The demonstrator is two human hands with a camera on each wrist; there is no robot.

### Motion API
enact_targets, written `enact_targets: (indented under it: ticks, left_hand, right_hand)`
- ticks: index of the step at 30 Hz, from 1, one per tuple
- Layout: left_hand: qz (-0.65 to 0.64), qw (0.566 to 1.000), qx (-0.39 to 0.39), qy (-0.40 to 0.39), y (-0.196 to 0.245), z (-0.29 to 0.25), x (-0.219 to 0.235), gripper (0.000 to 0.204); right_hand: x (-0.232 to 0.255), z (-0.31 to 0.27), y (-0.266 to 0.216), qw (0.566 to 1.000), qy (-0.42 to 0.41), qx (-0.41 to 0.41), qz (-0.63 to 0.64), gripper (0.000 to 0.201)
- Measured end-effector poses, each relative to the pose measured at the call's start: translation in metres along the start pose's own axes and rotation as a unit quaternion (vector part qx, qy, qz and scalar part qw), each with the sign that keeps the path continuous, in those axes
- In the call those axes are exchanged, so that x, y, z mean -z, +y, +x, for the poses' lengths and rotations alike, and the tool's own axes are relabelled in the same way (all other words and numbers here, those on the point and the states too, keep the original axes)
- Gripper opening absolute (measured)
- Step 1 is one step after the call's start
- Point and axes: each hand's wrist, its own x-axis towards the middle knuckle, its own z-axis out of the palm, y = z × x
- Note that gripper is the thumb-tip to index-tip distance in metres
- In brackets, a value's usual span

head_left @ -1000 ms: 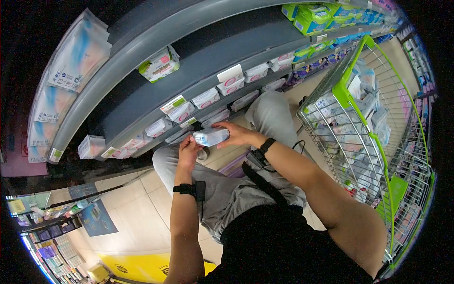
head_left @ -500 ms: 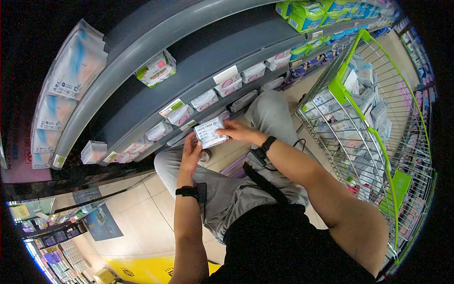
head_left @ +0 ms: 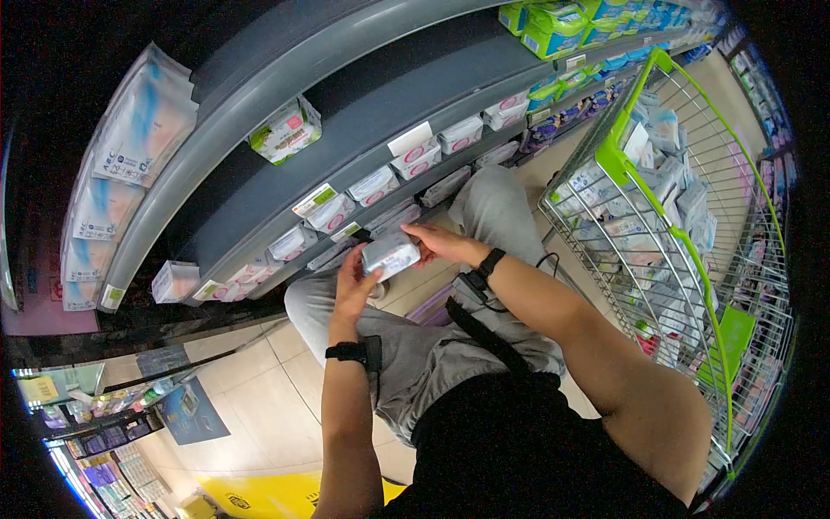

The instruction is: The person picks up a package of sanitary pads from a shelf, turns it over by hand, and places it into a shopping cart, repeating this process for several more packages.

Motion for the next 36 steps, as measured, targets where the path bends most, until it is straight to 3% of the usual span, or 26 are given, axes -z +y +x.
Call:
enact_targets:
  ticks: [2, 3, 5, 8, 11, 15, 18, 20, 26, 28, 31, 34, 35, 36]
  left_hand:
    - [-0.135, 0.989, 0.042, 0.053, 0.013, -0.003, -0.004, 0.053]
    - [-0.202, 0.974, 0.062, 0.079, 0.018, -0.004, -0.005, 0.050]
    - [-0.176, 0.976, 0.089, 0.096, 0.007, -0.002, -0.001, 0.044]
    - [-0.156, 0.973, 0.135, 0.104, -0.001, 0.001, 0.003, 0.040]
    - [-0.146, 0.969, 0.170, 0.108, -0.002, 0.004, 0.003, 0.040]
    - [-0.130, 0.965, 0.197, 0.111, -0.020, 0.008, 0.008, 0.048]
    - [-0.132, 0.954, 0.263, 0.067, -0.028, 0.008, 0.004, 0.056]
    - [-0.060, 0.956, 0.282, 0.046, -0.015, 0.004, -0.001, 0.066]
    - [-0.080, 0.966, 0.246, -0.006, -0.028, 0.004, 0.002, 0.060]
    - [-0.062, 0.961, 0.268, -0.023, -0.030, 0.001, 0.006, 0.057]
    - [-0.069, 0.959, 0.272, -0.032, -0.036, -0.001, 0.010, 0.055]
    - [-0.125, 0.971, 0.191, -0.068, -0.016, -0.005, 0.001, 0.057]
    - [-0.150, 0.969, 0.144, -0.135, 0.005, -0.008, -0.005, 0.068]
    - [-0.155, 0.970, 0.145, -0.118, 0.012, -0.011, -0.014, 0.072]
  right_hand:
    - [0.008, 0.015, 0.011, 0.999, 0.004, -0.013, -0.046, 0.040]
    - [0.004, 0.011, 0.010, 0.995, 0.028, 0.036, -0.090, 0.038]
    - [-0.011, 0.000, 0.008, 0.972, 0.074, 0.135, -0.175, 0.036]
    - [-0.006, 0.014, 0.023, 0.956, 0.083, 0.243, -0.141, 0.038]
    - [0.002, 0.009, 0.008, 0.964, -0.004, 0.206, -0.166, 0.053]
    - [-0.025, -0.025, -0.010, 0.914, 0.023, 0.305, -0.265, 0.059]
    - [-0.014, -0.006, 0.017, 0.856, 0.066, 0.286, -0.426, 0.057]
    - [-0.014, -0.008, 0.015, 0.834, 0.076, 0.261, -0.480, 0.060]
    - [-0.020, -0.025, 0.007, 0.834, 0.068, 0.294, -0.462, 0.068]
    - [-0.025, -0.030, -0.001, 0.832, 0.044, 0.238, -0.500, 0.066]
    - [-0.030, -0.034, 0.001, 0.838, 0.048, 0.249, -0.483, 0.062]
    - [-0.022, -0.038, 0.002, 0.838, 0.083, 0.298, -0.449, 0.057]
    - [-0.016, -0.038, 0.001, 0.822, 0.100, 0.344, -0.443, 0.053]
    - [-0.008, -0.039, 0.000, 0.815, 0.150, 0.362, -0.426, 0.053]
